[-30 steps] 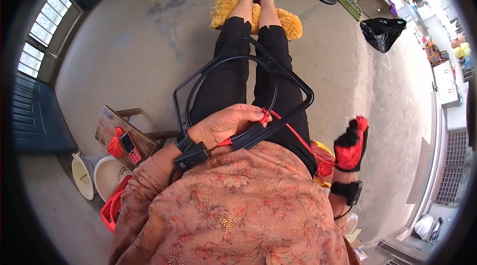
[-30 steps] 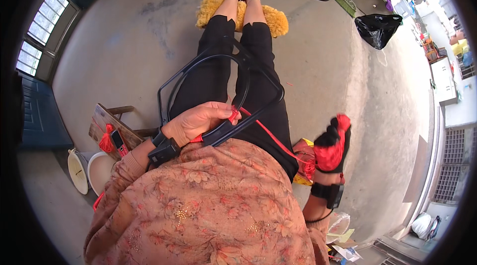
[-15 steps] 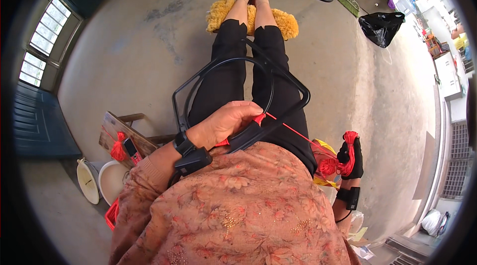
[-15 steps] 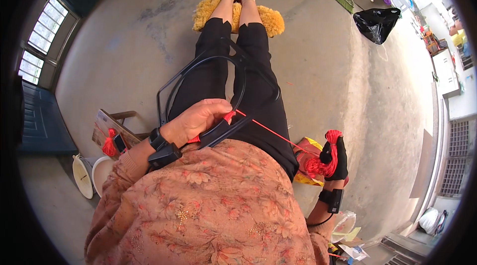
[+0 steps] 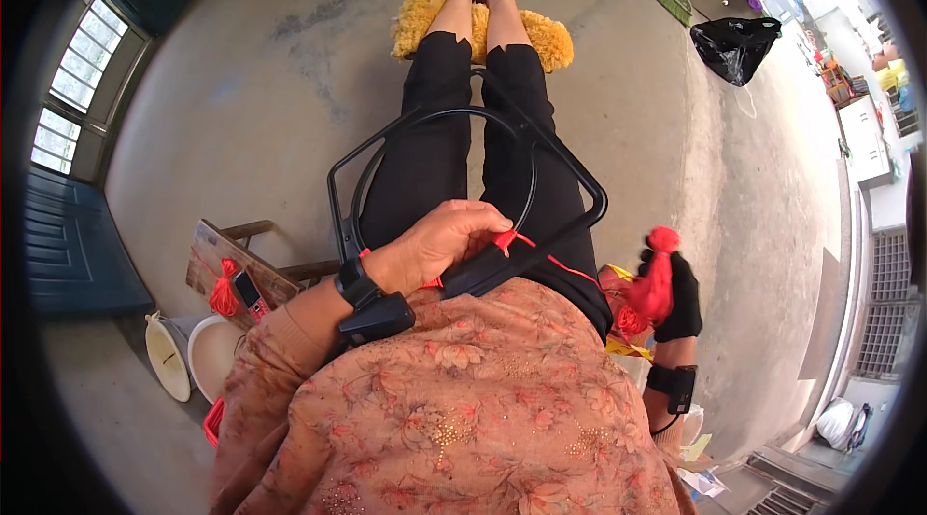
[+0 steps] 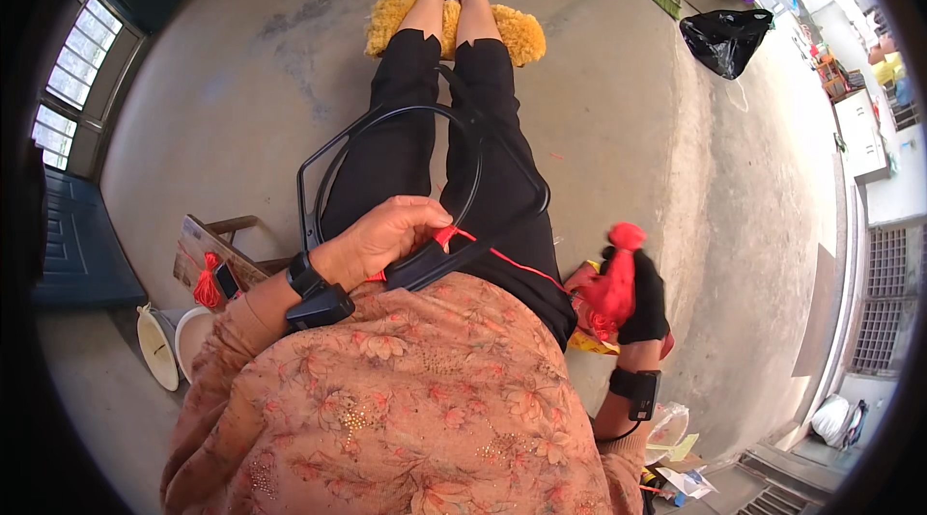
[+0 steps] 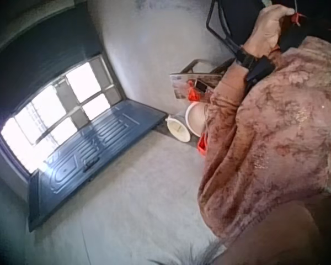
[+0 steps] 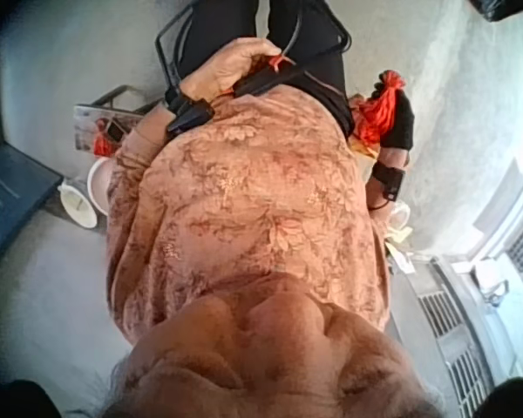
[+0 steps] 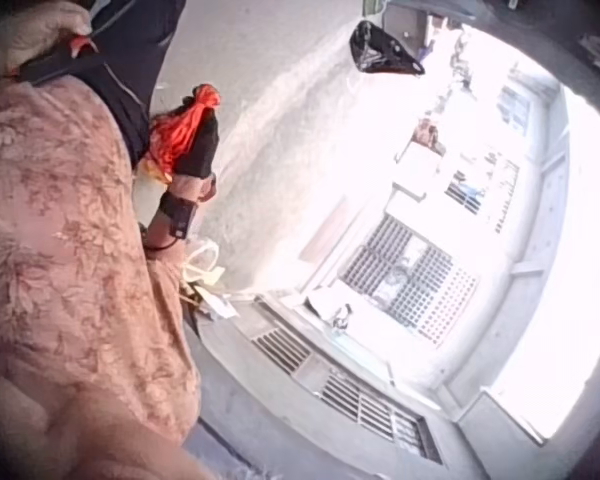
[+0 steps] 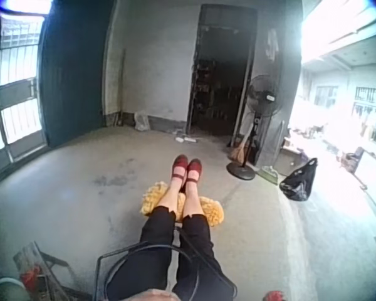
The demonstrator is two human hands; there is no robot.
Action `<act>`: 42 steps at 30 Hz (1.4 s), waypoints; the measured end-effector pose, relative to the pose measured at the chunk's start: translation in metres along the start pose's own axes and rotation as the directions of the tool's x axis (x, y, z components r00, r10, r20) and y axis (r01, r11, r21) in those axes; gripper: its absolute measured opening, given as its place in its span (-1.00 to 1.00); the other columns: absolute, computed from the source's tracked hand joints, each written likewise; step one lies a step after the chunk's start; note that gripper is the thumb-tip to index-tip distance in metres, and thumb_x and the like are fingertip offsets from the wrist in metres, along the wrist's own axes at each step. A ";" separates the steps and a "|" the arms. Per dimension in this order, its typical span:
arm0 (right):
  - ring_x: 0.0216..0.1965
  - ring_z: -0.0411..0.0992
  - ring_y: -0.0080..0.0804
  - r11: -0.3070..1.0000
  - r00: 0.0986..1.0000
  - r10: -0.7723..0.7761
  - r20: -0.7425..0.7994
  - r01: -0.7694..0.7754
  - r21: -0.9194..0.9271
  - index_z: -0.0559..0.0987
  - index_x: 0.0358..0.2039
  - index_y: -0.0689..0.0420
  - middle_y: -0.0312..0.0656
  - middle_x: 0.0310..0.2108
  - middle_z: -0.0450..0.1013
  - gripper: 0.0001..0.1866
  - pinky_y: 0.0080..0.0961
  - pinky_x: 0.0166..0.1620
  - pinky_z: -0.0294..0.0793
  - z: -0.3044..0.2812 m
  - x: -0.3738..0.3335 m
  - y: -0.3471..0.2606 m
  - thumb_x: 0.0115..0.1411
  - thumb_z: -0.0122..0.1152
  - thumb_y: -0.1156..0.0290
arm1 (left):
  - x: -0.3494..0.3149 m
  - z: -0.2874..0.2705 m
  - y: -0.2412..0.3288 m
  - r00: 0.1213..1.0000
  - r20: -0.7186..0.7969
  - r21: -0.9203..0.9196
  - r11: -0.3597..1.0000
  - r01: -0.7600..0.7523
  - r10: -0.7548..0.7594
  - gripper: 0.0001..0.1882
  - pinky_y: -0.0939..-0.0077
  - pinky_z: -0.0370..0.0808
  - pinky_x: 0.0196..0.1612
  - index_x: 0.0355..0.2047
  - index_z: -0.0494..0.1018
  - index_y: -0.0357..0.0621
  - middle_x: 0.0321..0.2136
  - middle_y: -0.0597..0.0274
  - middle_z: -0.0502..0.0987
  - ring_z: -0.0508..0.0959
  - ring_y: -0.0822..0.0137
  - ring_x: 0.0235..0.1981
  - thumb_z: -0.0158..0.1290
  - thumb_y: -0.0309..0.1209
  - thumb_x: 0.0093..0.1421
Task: The person is wrapping red thread around a black circular frame, possibly for a handicraft like a Chinese knot or decoration.
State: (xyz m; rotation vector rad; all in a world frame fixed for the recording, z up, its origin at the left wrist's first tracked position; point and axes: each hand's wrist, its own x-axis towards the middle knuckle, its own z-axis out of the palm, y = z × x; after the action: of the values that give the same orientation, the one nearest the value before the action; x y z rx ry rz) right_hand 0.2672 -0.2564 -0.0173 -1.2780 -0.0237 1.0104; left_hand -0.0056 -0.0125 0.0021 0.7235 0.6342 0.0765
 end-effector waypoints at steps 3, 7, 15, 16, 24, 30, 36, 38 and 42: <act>-0.20 0.47 -0.40 0.984 0.946 0.110 0.306 -0.059 -0.171 0.44 0.01 0.27 -0.17 -0.20 0.48 -0.61 -0.48 -0.13 0.47 0.075 -0.006 0.003 0.21 0.07 0.34 | -0.005 0.002 -0.005 1.000 0.021 -0.069 0.997 -0.016 0.017 -0.91 0.69 0.48 -0.41 -0.42 0.51 -0.21 -0.50 0.30 0.54 0.52 0.54 -0.51 0.06 -0.45 0.17; -0.14 0.43 -0.44 0.991 0.856 0.093 0.509 -0.030 -0.130 0.43 0.00 0.24 -0.23 -0.19 0.46 -0.61 -0.48 -0.04 0.42 0.143 -0.001 0.019 0.18 0.13 0.36 | -0.004 0.002 -0.007 0.998 -0.009 -0.010 0.998 -0.066 0.066 -0.92 0.69 0.48 -0.40 -0.42 0.50 -0.21 -0.50 0.33 0.54 0.52 0.56 -0.50 0.06 -0.46 0.17; -0.16 0.43 -0.37 0.599 0.705 -0.167 0.689 0.628 -0.498 0.50 -0.09 0.16 -0.27 -0.22 0.46 -0.70 -0.37 0.01 0.35 0.173 0.056 0.055 0.18 0.12 0.35 | -0.016 0.020 0.006 0.977 -0.072 0.179 0.967 -0.184 0.199 -0.78 0.76 0.23 -0.54 -0.42 0.51 -0.12 -0.58 0.48 0.45 0.34 0.67 -0.60 0.05 -0.24 0.23; -0.16 0.44 -0.36 0.611 0.719 -0.161 0.677 0.611 -0.504 0.50 -0.09 0.16 -0.26 -0.22 0.47 -0.70 -0.37 0.01 0.35 0.172 0.054 0.057 0.18 0.11 0.34 | -0.016 0.022 0.009 0.980 -0.108 0.179 0.973 -0.148 0.169 -0.75 0.76 0.22 -0.55 -0.40 0.51 -0.11 -0.59 0.50 0.43 0.33 0.67 -0.60 0.01 -0.20 0.26; -0.14 0.44 -0.31 0.320 0.788 -0.149 0.597 0.610 -0.725 0.50 -0.07 0.13 -0.23 -0.19 0.48 -0.69 -0.33 0.03 0.34 0.134 0.066 0.084 0.20 0.08 0.31 | -0.006 0.001 -0.002 0.993 -0.040 0.072 0.991 -0.110 0.113 -0.62 0.70 0.39 -0.46 -0.37 0.52 -0.17 -0.51 0.33 0.53 0.48 0.54 -0.54 -0.07 -0.10 0.28; -0.13 0.45 -0.27 -0.945 0.836 0.056 0.545 0.221 -0.242 0.50 -0.06 0.10 -0.20 -0.17 0.49 -0.69 -0.29 0.05 0.32 -0.021 0.091 0.108 0.22 0.05 0.28 | -0.001 -0.015 -0.005 0.975 0.211 -0.300 0.945 0.129 -0.066 -0.69 0.54 0.56 -0.28 -0.22 0.45 -0.33 -0.38 0.13 0.57 0.58 0.37 -0.39 -0.10 -0.28 0.29; -0.51 0.35 -0.56 0.990 0.992 -0.118 0.055 0.121 -0.070 0.38 -0.32 0.06 -0.38 -0.49 0.37 -0.71 -0.57 -0.43 0.38 0.073 0.036 -0.002 0.38 -0.22 0.15 | -0.004 -0.013 -0.004 0.979 0.199 -0.298 0.948 0.113 -0.054 -0.72 0.54 0.55 -0.24 -0.22 0.45 -0.33 -0.37 0.13 0.56 0.57 0.38 -0.37 -0.08 -0.33 0.26; -0.65 0.21 -0.69 0.887 0.935 -0.197 0.294 0.042 0.459 0.32 -0.42 0.04 -0.44 -0.63 0.20 -0.69 -0.71 -0.61 0.23 0.003 0.030 0.005 0.37 -0.18 0.11 | -0.003 -0.008 0.003 0.978 0.188 -0.298 0.944 0.146 -0.092 -0.74 0.53 0.55 -0.22 -0.22 0.45 -0.32 -0.37 0.15 0.56 0.57 0.39 -0.37 -0.06 -0.35 0.25; -0.82 0.07 -0.67 0.721 0.942 -0.096 0.321 -0.157 0.675 0.48 -0.12 0.23 -0.43 -0.77 0.13 -0.46 -0.69 -0.71 0.10 -0.020 -0.025 -0.006 0.35 -0.21 -0.03 | -0.001 -0.010 0.000 0.982 0.182 -0.360 0.925 0.120 -0.057 -0.74 0.55 0.56 -0.25 -0.23 0.45 -0.31 -0.37 0.16 0.56 0.57 0.41 -0.38 -0.05 -0.33 0.26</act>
State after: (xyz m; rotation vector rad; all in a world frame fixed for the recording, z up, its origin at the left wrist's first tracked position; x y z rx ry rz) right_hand 0.2666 -0.2871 -0.0065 -0.3993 0.1105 1.1108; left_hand -0.0122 -0.0074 -0.0029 0.3302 0.4711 0.0485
